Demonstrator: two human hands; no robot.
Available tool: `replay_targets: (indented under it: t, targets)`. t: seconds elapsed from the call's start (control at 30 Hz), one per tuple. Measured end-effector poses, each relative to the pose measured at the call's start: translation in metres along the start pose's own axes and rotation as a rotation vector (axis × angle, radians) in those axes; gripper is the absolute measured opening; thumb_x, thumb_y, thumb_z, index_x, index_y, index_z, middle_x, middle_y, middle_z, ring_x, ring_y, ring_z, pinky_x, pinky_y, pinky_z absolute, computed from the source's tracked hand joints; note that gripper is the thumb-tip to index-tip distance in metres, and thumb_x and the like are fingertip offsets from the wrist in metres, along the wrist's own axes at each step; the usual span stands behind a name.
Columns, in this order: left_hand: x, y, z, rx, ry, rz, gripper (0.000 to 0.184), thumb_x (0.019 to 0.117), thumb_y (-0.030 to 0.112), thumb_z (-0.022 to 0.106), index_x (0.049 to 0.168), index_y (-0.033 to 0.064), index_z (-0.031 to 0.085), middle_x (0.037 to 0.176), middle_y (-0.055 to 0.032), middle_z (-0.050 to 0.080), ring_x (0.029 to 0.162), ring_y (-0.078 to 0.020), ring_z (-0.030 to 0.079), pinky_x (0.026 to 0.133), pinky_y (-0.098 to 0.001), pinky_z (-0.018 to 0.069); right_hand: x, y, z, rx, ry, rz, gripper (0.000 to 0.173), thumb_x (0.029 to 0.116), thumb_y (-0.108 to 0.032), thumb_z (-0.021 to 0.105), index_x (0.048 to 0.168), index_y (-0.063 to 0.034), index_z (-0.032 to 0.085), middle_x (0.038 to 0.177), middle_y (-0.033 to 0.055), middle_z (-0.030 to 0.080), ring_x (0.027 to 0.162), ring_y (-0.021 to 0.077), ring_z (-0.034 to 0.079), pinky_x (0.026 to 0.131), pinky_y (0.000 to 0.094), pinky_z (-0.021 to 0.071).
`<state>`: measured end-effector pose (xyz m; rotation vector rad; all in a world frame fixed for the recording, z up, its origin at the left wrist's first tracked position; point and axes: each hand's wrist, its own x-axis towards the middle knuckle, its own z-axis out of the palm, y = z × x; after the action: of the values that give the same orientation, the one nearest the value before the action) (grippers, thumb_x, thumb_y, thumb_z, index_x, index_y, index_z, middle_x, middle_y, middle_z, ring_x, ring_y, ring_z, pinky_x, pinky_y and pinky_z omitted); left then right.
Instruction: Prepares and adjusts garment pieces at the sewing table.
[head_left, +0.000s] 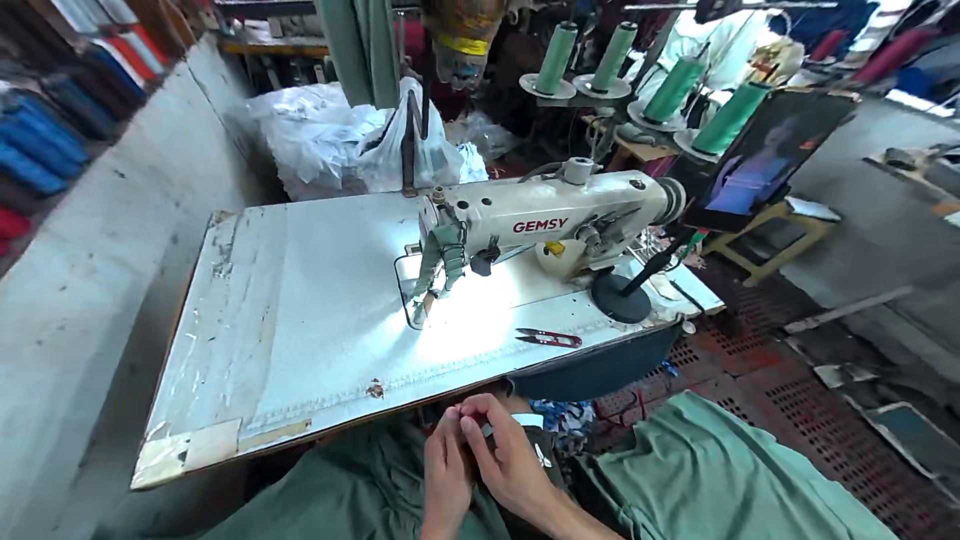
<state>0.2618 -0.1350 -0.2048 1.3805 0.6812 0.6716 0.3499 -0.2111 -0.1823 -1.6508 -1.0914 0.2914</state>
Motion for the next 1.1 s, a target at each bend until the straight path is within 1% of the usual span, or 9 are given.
replay_targets:
  t: [0.17, 0.3, 0.4, 0.53, 0.6, 0.67, 0.73, 0.93, 1.1]
  targets:
    - [0.005, -0.004, -0.015, 0.554, 0.107, 0.343, 0.056, 0.1098, 0.030, 0.030, 0.073, 0.0052, 0.063, 0.058, -0.0008, 0.056, 0.056, -0.0075, 0.059, 0.056, -0.0264, 0.0513, 0.004, -0.004, -0.017, -0.261, -0.209, 0.216, 0.053, 0.1097, -0.049, 0.038, 0.099, -0.0060, 0.067, 0.078, 0.0083, 0.065, 0.072, 0.0219, 0.066, 0.065, 0.0447, 0.0548]
    - [0.003, -0.002, -0.006, 0.478, 0.028, 0.159, 0.059, 0.1098, 0.032, 0.027, 0.070, 0.0048, 0.061, 0.055, 0.0023, 0.049, 0.053, -0.0057, 0.053, 0.054, -0.0259, 0.0465, -0.013, 0.005, -0.014, -0.432, -0.081, -0.009, 0.042, 0.1087, -0.039, 0.046, 0.093, -0.0056, 0.067, 0.075, 0.0077, 0.065, 0.064, 0.0203, 0.066, 0.055, 0.0390, 0.0562]
    - [0.006, -0.003, -0.006, 0.233, -0.135, -0.132, 0.060, 0.1116, 0.035, 0.024, 0.082, 0.0058, 0.067, 0.065, 0.0037, 0.059, 0.061, -0.0037, 0.058, 0.062, -0.0250, 0.0517, -0.018, 0.009, -0.027, -0.441, -0.125, -0.186, 0.029, 0.1070, -0.030, 0.054, 0.103, -0.0045, 0.065, 0.091, 0.0109, 0.066, 0.084, 0.0216, 0.069, 0.071, 0.0337, 0.0606]
    - [0.006, -0.017, -0.009, 0.233, -0.194, -0.172, 0.061, 0.1115, 0.038, 0.025, 0.079, 0.0082, 0.066, 0.064, 0.0028, 0.059, 0.060, -0.0064, 0.058, 0.060, -0.0282, 0.0527, -0.021, 0.006, -0.046, -0.132, -0.310, -0.130, 0.022, 0.0993, -0.011, 0.064, 0.119, -0.0031, 0.068, 0.127, 0.0187, 0.059, 0.120, 0.0256, 0.059, 0.103, 0.0350, 0.0528]
    - [0.005, -0.017, -0.012, 0.345, -0.210, -0.091, 0.063, 0.1103, 0.040, 0.026, 0.078, 0.0068, 0.068, 0.062, 0.0010, 0.058, 0.058, -0.0094, 0.058, 0.059, -0.0329, 0.0519, -0.021, -0.001, -0.047, -0.111, -0.301, 0.021, 0.031, 0.1008, -0.027, 0.068, 0.123, -0.0055, 0.067, 0.124, 0.0142, 0.062, 0.108, 0.0183, 0.065, 0.093, 0.0332, 0.0581]
    - [0.005, -0.014, -0.014, 0.453, -0.208, -0.018, 0.065, 0.1096, 0.043, 0.025, 0.074, 0.0067, 0.066, 0.058, 0.0002, 0.055, 0.055, -0.0114, 0.057, 0.056, -0.0355, 0.0500, -0.019, -0.007, -0.042, -0.187, -0.277, 0.166, 0.039, 0.1045, -0.041, 0.059, 0.115, -0.0041, 0.068, 0.094, 0.0116, 0.070, 0.078, 0.0190, 0.069, 0.072, 0.0387, 0.0595]
    - [0.006, -0.012, -0.016, 0.498, -0.209, -0.010, 0.065, 0.1093, 0.042, 0.023, 0.072, 0.0080, 0.064, 0.057, 0.0009, 0.053, 0.055, -0.0116, 0.055, 0.056, -0.0354, 0.0480, -0.016, -0.008, -0.038, -0.211, -0.300, 0.171, 0.037, 0.1073, -0.037, 0.054, 0.107, -0.0019, 0.067, 0.080, 0.0114, 0.068, 0.070, 0.0208, 0.067, 0.066, 0.0396, 0.0571]
    - [0.004, -0.001, -0.022, -0.026, -0.278, -0.376, 0.059, 0.1117, 0.041, 0.026, 0.075, 0.0131, 0.064, 0.060, 0.0066, 0.057, 0.049, -0.0009, 0.049, 0.047, -0.0179, 0.0422, -0.001, -0.001, -0.047, -0.353, -0.394, -0.399, 0.023, 0.1047, -0.023, 0.061, 0.114, -0.0057, 0.072, 0.100, 0.0088, 0.074, 0.098, 0.0206, 0.071, 0.091, 0.0314, 0.0581]
    - [0.001, -0.001, -0.027, -0.231, -0.440, -0.501, 0.055, 0.1101, 0.043, 0.034, 0.075, 0.0165, 0.066, 0.058, 0.0093, 0.057, 0.046, 0.0036, 0.045, 0.045, -0.0131, 0.0378, 0.011, -0.013, -0.061, -0.513, -0.613, -0.610, 0.020, 0.1081, -0.018, 0.053, 0.113, -0.0074, 0.069, 0.094, 0.0078, 0.069, 0.090, 0.0227, 0.068, 0.077, 0.0321, 0.0581]
